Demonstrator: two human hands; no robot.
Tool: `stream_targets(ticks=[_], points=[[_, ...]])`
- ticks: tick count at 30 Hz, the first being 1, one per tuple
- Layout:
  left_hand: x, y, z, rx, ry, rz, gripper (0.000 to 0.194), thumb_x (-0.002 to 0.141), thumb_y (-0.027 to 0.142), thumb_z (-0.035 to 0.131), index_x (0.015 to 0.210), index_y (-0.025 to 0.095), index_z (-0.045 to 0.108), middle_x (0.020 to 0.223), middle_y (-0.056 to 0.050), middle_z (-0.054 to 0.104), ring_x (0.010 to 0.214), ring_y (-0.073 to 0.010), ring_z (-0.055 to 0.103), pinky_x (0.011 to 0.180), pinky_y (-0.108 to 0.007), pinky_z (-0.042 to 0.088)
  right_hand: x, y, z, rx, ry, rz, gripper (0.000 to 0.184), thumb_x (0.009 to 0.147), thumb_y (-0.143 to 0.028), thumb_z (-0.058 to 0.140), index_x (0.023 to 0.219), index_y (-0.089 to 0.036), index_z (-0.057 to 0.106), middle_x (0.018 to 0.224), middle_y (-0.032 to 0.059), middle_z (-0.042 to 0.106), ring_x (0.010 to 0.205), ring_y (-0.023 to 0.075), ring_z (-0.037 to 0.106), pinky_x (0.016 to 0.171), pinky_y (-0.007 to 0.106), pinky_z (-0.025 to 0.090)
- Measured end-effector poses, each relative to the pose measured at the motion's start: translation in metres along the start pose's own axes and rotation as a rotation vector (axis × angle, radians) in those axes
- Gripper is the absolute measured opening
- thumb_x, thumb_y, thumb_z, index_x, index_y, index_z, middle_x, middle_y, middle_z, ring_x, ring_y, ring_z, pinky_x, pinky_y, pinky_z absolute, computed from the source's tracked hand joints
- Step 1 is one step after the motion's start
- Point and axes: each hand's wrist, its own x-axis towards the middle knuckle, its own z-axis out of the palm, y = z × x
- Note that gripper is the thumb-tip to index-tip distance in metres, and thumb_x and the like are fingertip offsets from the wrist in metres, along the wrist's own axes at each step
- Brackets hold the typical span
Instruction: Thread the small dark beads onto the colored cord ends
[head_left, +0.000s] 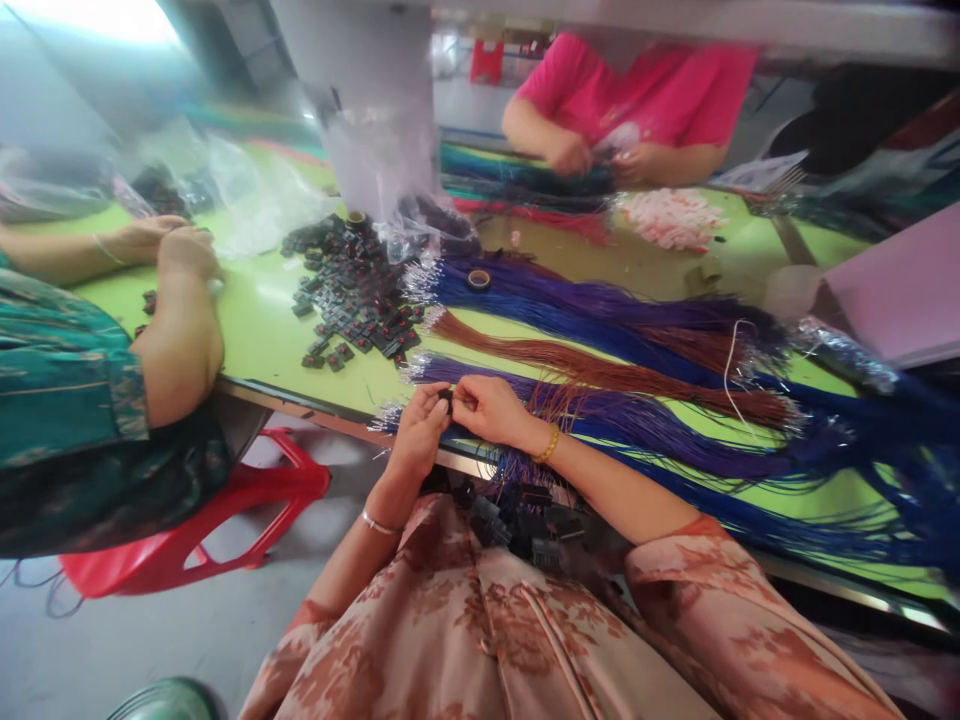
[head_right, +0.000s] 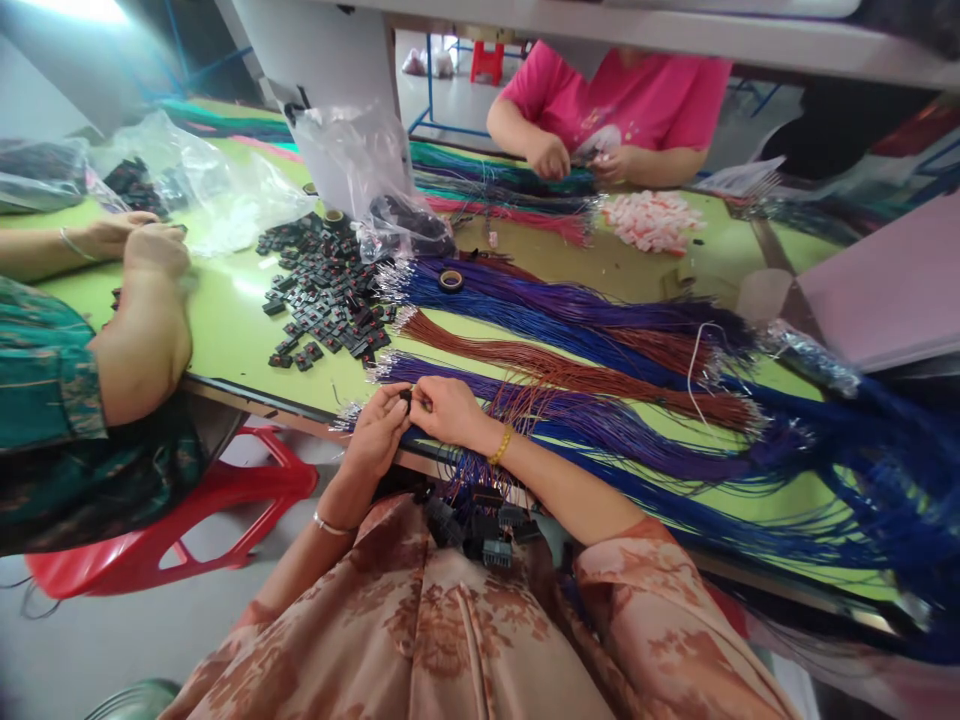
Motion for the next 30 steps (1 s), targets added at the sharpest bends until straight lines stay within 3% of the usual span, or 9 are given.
stream_targets(ticks=[4,11,15,18,22,26,30], points=[[-0.001,-0.001,0.001,0.007,0.05,-0.016,0.033,0.068,0.026,0.074,0.097,0.021,0.059,0.093,-0.001,0.065,0.085,-0.0115,0.062,0.08,-0.025,0.048,-0.002,0.003,0.001,-0.003,-0.008,-0.072,0.012,0.084,-0.021,0.05,0.075,-0.017,0.057,0.072,0.0031,0.06,0.065,0.0134,0.048,0.062,0.025,0.032],[0.002,-0.002,0.008,0.024,0.082,0.004,0.031,0.069,0.024,0.072,0.097,0.02,0.06,0.088,0.0,0.065,0.078,-0.0096,0.06,0.072,-0.022,0.048,-0.002,-0.002,-0.003,-0.031,-0.021,-0.012,0.012,0.083,-0.02,0.051,0.075,-0.016,0.059,0.07,0.004,0.061,0.063,0.0135,0.048,0.061,0.025,0.031],[0.005,-0.001,0.007,-0.046,0.069,0.013,0.029,0.07,0.022,0.072,0.095,0.019,0.059,0.09,-0.001,0.064,0.085,-0.0116,0.063,0.087,-0.031,0.05,0.023,0.007,-0.019,0.028,-0.062,0.007,0.022,0.089,-0.024,0.046,0.077,-0.016,0.063,0.076,0.0026,0.065,0.066,0.0121,0.052,0.063,0.023,0.034],[0.008,-0.001,0.004,-0.073,0.057,0.023,0.027,0.072,0.023,0.072,0.094,0.017,0.058,0.088,-0.002,0.064,0.087,-0.0134,0.064,0.096,-0.039,0.048,0.055,0.024,-0.026,-0.133,0.015,0.107,0.022,0.089,-0.025,0.047,0.086,-0.016,0.067,0.086,0.006,0.068,0.075,0.0157,0.057,0.068,0.025,0.037],[0.008,-0.005,0.001,-0.067,0.056,0.025,0.029,0.073,0.023,0.072,0.097,0.017,0.058,0.089,-0.003,0.065,0.089,-0.0142,0.064,0.098,-0.041,0.047,0.087,0.043,-0.017,-0.416,-0.064,0.235,0.021,0.086,-0.025,0.051,0.087,-0.014,0.069,0.095,0.0149,0.068,0.083,0.0245,0.062,0.07,0.031,0.04],[0.007,-0.006,-0.001,-0.072,0.045,0.018,0.03,0.072,0.024,0.074,0.097,0.017,0.059,0.089,-0.003,0.066,0.091,-0.0145,0.065,0.099,-0.04,0.047,0.092,0.045,-0.008,-0.521,-0.126,0.254,0.024,0.09,-0.024,0.046,0.096,-0.012,0.066,0.098,0.0193,0.068,0.086,0.0279,0.064,0.072,0.032,0.042],[0.007,-0.005,-0.001,-0.079,0.046,0.005,0.031,0.071,0.024,0.075,0.097,0.017,0.06,0.089,-0.003,0.066,0.089,-0.0147,0.065,0.096,-0.039,0.048,0.089,0.043,-0.015,-0.508,-0.107,0.267,0.026,0.092,-0.024,0.043,0.109,-0.013,0.058,0.099,0.0166,0.069,0.084,0.0259,0.064,0.073,0.031,0.041]])
